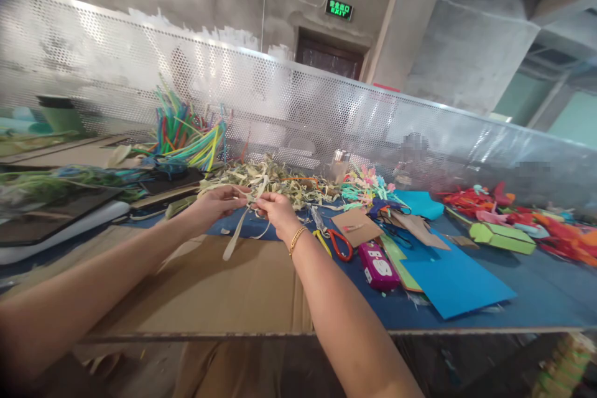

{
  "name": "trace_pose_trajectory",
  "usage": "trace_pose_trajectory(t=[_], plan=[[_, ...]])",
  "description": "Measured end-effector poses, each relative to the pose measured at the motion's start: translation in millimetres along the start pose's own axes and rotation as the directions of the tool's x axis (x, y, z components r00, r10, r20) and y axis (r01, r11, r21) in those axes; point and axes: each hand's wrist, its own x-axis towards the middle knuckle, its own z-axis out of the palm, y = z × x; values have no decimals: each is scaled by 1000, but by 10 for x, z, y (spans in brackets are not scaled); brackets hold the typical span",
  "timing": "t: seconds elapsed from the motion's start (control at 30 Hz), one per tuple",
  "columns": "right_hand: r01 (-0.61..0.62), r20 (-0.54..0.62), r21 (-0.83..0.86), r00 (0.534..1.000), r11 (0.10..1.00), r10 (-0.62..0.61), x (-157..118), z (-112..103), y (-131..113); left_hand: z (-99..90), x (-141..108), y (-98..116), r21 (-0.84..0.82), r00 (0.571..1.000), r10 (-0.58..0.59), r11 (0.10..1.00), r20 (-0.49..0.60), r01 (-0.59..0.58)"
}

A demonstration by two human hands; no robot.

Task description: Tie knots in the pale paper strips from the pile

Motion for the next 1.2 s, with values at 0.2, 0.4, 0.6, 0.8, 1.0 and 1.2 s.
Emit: trace_pose_trajectory(t=[0.2, 0.4, 0.6, 0.8, 1.0, 1.2], plan=[[41, 14, -13, 999, 999, -41, 1, 32, 9, -1, 33, -55, 113, 1000, 14, 994, -10, -12], [58, 30, -4, 998, 998, -58, 2, 25, -2, 7, -4, -21, 185, 984, -66, 982, 167, 35], [108, 72, -64, 992, 992, -103, -43, 37, -47, -24, 9, -10, 252, 984, -55, 968, 169, 11], [92, 80, -61, 993, 994, -87, -20, 39, 1, -40, 49, -58, 347, 981, 57, 930, 187, -121], [115, 30, -75, 993, 991, -113, 8, 36, 24, -15, 29, -18, 316, 980, 45, 943, 192, -105], [126, 23, -63, 992, 990, -125, 11, 6, 9, -52, 27, -8, 328, 980, 38, 939, 197, -102]])
